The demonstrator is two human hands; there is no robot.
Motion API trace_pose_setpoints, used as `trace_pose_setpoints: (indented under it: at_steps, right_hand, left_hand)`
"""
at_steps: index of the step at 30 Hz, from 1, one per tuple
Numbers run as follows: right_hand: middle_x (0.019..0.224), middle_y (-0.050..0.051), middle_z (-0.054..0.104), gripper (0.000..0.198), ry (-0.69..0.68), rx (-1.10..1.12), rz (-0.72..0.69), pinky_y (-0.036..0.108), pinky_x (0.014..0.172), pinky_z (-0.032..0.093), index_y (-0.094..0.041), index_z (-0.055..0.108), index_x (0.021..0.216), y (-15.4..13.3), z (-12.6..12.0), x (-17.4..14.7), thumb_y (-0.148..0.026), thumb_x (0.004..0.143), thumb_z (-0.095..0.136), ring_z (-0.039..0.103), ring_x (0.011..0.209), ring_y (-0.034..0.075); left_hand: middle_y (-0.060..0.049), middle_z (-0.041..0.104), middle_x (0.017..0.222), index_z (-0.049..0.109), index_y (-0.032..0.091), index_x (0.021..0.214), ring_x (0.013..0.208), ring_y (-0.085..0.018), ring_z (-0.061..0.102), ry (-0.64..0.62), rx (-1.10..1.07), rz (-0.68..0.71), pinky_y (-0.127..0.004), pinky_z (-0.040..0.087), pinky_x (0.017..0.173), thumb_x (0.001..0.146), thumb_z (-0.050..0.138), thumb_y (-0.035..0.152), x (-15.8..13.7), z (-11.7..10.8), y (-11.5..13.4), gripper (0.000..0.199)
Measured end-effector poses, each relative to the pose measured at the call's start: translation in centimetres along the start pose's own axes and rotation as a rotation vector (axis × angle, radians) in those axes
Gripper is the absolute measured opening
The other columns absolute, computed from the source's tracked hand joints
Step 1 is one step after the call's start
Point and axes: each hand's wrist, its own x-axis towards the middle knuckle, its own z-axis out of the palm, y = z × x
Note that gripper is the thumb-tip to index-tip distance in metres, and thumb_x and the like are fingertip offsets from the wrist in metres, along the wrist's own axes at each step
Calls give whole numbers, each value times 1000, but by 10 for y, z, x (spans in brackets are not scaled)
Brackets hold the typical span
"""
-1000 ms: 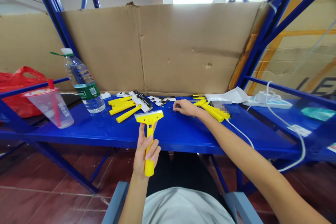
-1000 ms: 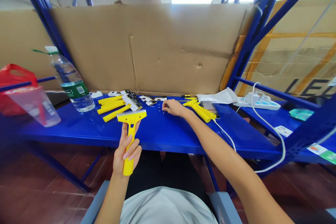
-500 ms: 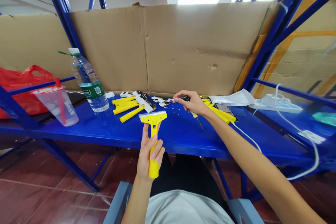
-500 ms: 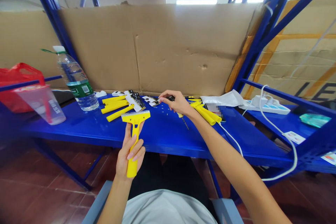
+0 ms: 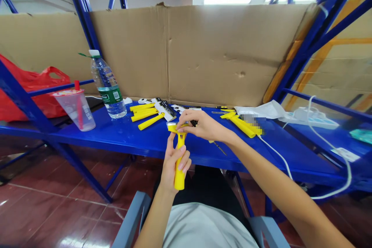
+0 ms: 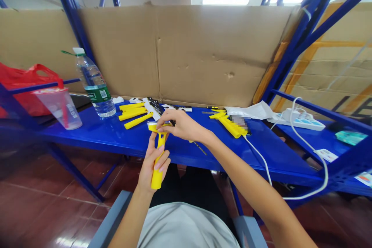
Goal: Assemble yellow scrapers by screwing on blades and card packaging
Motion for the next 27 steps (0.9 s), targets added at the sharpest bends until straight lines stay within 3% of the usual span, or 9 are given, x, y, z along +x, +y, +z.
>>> trace_pose_setpoints:
  at_steps: [4,8,13,18,23,27]
  right_hand:
    - [101,4,80,4,-90,56,56,31,86,54,-20,83,98,7,-4,4,-22,96,80,71,92,18]
    - [97,3,81,4,-97,24,135,29,82,54,-18,81,97,4,-7,5,-22,94,80,72,88,18]
    - [93,2,80,3,-94,-90,96,28,82,50,-18,79,92,-4,-11,6,-16,94,78,70,87,17]
    - [96,3,79,7,-151,-308,65,29,83,47,-18,77,92,-19,-16,8,-12,95,74,68,88,17]
    - [98,6,80,6,-247,-429,86,29,82,46,-16,76,92,-32,-21,12,-13,95,72,69,89,19]
    - [97,6,81,6,-309,-455,108,28,76,45,-16,77,94,-34,-24,17,-16,96,72,69,85,18]
  left_hand:
    - [4,68,104,58,40,146,47,1,37,-5,0,-14,-13,38,43,98,79,16,1,1,1,57]
    - [6,64,91,56,39,144,46,-1,39,13,17,-18,-13,37,42,96,81,15,2,1,2,59]
    - [10,56,77,55,38,143,43,-2,39,20,71,2,-14,36,42,94,83,16,3,4,3,60]
    - [7,65,90,55,37,141,44,0,40,35,113,12,-15,37,42,92,86,19,3,9,3,61]
    - [9,59,80,56,37,141,42,-1,41,31,146,16,-15,37,41,92,87,19,2,11,1,61]
    - [6,68,96,54,38,143,43,0,44,20,146,4,-16,37,41,93,86,18,3,9,-1,62]
